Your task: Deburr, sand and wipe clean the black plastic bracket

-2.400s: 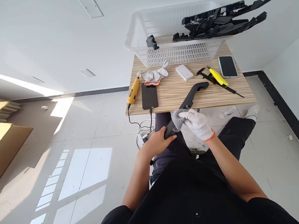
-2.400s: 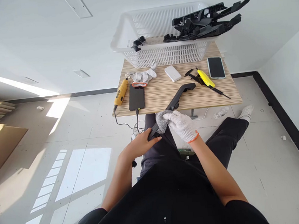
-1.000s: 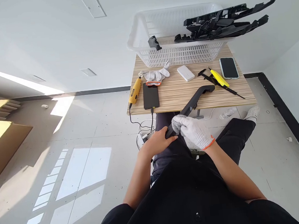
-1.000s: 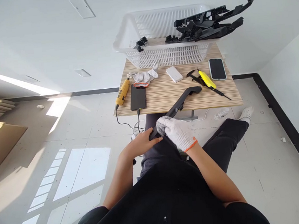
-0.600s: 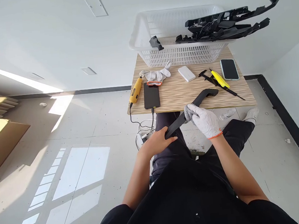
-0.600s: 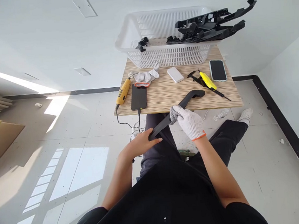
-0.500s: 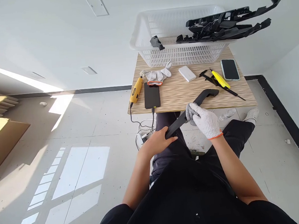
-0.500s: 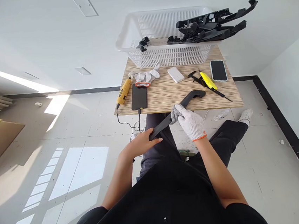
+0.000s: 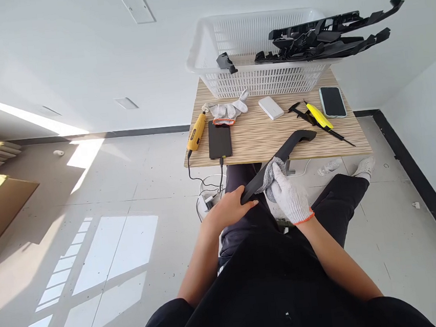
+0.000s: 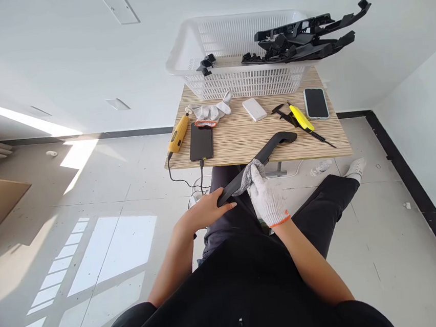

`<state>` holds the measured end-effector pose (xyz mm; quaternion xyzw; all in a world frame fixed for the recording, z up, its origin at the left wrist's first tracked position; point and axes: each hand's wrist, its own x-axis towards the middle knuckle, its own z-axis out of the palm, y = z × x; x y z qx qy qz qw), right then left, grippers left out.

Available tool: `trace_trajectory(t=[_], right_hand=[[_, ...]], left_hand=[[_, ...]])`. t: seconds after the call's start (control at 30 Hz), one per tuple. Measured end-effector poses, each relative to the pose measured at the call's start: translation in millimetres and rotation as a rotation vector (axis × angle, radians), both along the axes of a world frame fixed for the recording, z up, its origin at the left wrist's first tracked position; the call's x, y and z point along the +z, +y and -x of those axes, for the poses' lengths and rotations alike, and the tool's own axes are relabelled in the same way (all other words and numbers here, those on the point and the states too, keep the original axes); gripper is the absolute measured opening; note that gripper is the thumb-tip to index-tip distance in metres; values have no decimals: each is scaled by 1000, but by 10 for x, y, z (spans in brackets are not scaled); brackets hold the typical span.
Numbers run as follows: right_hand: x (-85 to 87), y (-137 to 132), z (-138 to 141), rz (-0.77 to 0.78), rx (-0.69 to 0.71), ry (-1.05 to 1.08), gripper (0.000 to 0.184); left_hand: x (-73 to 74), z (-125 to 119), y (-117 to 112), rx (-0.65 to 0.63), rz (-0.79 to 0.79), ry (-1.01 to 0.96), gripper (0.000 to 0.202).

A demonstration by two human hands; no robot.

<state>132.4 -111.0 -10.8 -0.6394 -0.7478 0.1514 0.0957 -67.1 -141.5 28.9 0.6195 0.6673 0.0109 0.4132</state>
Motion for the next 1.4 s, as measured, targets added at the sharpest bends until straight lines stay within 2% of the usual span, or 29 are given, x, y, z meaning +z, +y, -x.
trace_trajectory(t=[0.1, 0.27, 0.4, 0.7, 0.8, 1.0, 1.4], right_hand=[[65, -82, -4, 17, 1, 99, 54], [248, -161, 9, 123, -10, 403, 44], [291, -218, 94, 164, 60, 487, 40], [195, -89, 48, 6, -30, 196, 49], [206, -51, 36, -52, -26, 173, 49], [230, -71, 45, -38, -60, 133, 43], [103, -106, 79, -88, -93, 158, 39]], left_hand=[[-5, 1, -5, -3, -7, -8, 40], [-22, -6, -5, -32, -21, -5, 38], [-33, -23, 14, -42, -55, -34, 34], [7, -38, 27, -13, 2, -28, 40], [27, -42, 27, -9, 7, -34, 40], [29, -34, 32, -9, 16, -30, 39], [17, -21, 38, -22, 19, -5, 39]])
